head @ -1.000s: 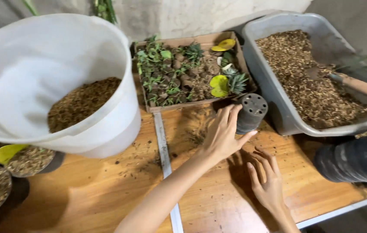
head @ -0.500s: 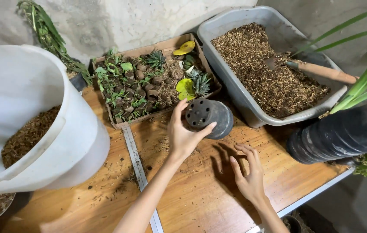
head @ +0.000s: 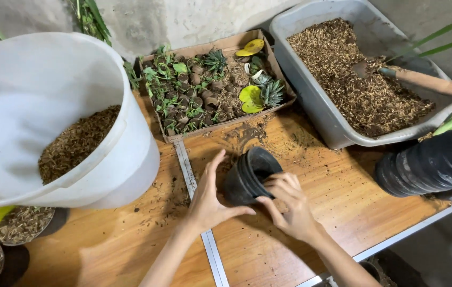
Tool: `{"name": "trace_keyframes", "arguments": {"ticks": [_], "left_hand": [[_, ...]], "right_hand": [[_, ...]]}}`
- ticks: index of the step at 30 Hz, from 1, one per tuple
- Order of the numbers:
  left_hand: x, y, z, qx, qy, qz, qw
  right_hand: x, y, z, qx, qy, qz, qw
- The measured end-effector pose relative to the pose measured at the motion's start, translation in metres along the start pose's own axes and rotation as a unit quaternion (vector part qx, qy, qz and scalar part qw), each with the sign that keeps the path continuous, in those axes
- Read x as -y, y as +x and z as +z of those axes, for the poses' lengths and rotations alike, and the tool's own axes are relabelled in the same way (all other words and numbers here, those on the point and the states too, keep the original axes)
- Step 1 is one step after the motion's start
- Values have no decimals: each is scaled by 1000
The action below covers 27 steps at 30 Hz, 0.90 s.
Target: The person fills small black plastic pots with soil using a trowel and their hands. They scoop soil from a large grey bin and a white bucket, then press it down into the pots on a wooden table.
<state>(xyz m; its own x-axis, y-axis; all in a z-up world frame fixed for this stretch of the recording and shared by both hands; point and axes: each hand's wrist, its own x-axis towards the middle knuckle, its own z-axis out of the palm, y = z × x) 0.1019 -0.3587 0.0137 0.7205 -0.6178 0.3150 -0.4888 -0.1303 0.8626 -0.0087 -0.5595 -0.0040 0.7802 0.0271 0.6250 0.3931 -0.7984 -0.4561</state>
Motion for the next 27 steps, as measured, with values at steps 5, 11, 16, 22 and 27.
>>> {"name": "trace_keyframes", "arguments": {"ticks": [5, 11, 16, 22, 27], "left_hand": [[24, -21, 1, -22, 31, 33, 999], [17, -15, -12, -40, 60, 16, 997], [20, -5, -9, -35, 67, 10, 997], [9, 10, -8, -28, 87, 12, 996], [-2, 26, -6, 8, 71, 20, 997]], "right_hand": [[17, 1, 30, 46, 15, -56, 997], [18, 10, 49, -33, 67, -9, 997], [25, 20, 39, -96, 86, 16, 991], [20, 23, 26, -88, 104, 49, 989], [10, 19, 19, -101, 119, 72, 985]]}}
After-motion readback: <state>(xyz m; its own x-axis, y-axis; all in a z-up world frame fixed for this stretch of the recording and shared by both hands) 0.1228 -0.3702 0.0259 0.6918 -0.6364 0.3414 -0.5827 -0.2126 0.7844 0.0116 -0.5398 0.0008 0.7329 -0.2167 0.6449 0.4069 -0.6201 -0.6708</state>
